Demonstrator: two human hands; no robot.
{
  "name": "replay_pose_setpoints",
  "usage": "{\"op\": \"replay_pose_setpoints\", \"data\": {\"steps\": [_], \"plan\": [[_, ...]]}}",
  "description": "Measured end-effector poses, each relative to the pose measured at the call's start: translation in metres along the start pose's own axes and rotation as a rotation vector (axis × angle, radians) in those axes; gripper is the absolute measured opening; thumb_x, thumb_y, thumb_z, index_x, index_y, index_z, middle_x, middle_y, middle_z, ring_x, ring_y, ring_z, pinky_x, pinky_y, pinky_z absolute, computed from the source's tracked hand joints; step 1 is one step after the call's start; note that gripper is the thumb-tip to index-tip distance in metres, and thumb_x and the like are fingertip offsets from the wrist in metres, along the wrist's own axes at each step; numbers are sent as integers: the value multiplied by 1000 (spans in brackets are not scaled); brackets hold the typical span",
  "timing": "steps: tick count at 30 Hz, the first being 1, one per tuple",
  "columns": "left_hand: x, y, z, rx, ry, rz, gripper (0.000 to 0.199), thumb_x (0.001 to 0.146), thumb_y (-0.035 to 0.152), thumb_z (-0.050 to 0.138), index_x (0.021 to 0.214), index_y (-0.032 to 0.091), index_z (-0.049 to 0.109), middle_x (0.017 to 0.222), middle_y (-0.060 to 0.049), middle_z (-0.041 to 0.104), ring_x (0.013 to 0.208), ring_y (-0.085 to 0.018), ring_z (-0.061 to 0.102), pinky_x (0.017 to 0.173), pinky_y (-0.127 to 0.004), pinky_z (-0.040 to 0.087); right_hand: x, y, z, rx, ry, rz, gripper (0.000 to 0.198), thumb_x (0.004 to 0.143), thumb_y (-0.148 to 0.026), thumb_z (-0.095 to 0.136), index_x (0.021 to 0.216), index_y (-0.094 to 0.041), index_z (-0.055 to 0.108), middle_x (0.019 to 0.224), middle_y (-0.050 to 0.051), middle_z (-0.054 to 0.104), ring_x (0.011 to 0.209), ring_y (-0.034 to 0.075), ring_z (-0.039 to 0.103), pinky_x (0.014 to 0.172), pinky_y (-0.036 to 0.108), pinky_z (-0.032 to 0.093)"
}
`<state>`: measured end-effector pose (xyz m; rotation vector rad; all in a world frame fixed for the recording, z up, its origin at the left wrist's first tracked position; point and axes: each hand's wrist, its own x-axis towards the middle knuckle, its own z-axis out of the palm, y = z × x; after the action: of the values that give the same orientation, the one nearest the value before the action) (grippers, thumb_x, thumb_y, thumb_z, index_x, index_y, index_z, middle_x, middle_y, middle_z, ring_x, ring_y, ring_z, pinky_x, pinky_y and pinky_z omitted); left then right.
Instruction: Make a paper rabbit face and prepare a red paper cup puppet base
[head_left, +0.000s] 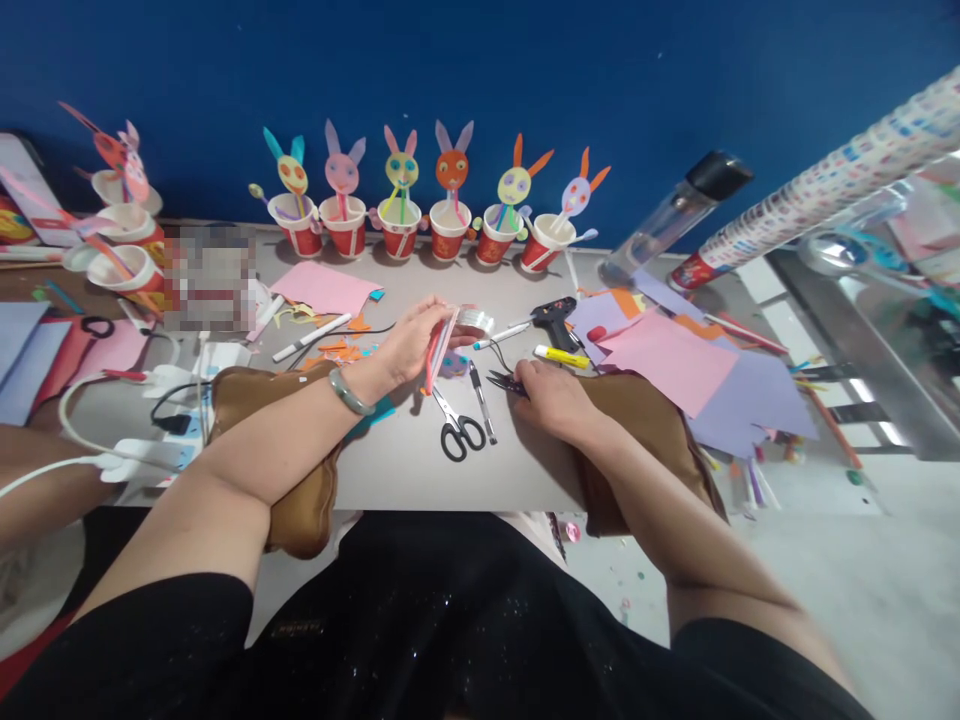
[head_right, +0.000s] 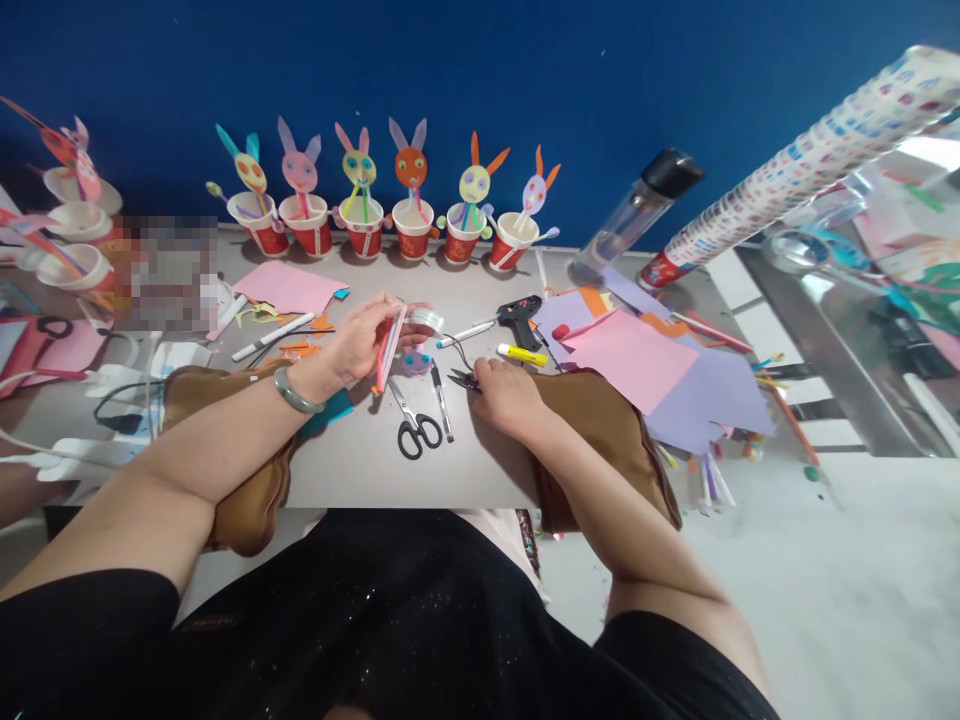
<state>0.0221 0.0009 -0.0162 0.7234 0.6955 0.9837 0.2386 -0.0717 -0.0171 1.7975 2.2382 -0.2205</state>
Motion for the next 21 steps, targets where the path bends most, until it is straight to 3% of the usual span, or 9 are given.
{"op": "replay_pose_setpoints", "data": {"steps": [6,8,11,13,17,21], "plan": [[-4,6,7,-74,60,19,17,83,21,62,75,20,46,100,-6,76,102,-24,76,92,-41,62,-7,3,2,101,-29,36,31,89,-14,42,118,-13,55,101,16,73,84,29,66,68,35,36],[-4,6,8,-95,82,19,16,85,19,59,76,20,46,96,-6,75,105,-25,75,94,-41,61,-15,1,-3,288,50,21,27,92,-18,41,116,-15,53,94,13,71,77,25,63,68,33,37],[-2,4,9,-110,111,23,14,86,18,56,77,20,46,90,-4,75,109,-25,75,97,-41,59,-22,-10,-12,665,271,-52,18,93,-29,48,105,-18,55,81,5,63,69,19,55,68,31,40],[-1,2,8,-109,123,30,12,87,17,55,79,20,47,90,-3,75,110,-25,74,97,-42,58,-19,-22,-15,924,348,-74,25,94,-44,52,92,-19,57,70,0,54,62,15,47,63,29,37],[-1,-2,8,-119,104,47,10,88,17,53,80,19,49,92,-4,75,101,-23,76,91,-38,59,-1,-49,-13,1506,143,-14,60,90,-75,47,82,-18,62,56,-6,38,49,9,29,47,26,22],[-1,-4,8,-125,88,56,14,90,19,54,76,20,50,75,-1,68,75,-19,74,74,-32,57,15,-66,-16,1814,7,94,57,84,-75,59,84,-18,60,57,-6,43,46,6,28,44,22,16]]}}
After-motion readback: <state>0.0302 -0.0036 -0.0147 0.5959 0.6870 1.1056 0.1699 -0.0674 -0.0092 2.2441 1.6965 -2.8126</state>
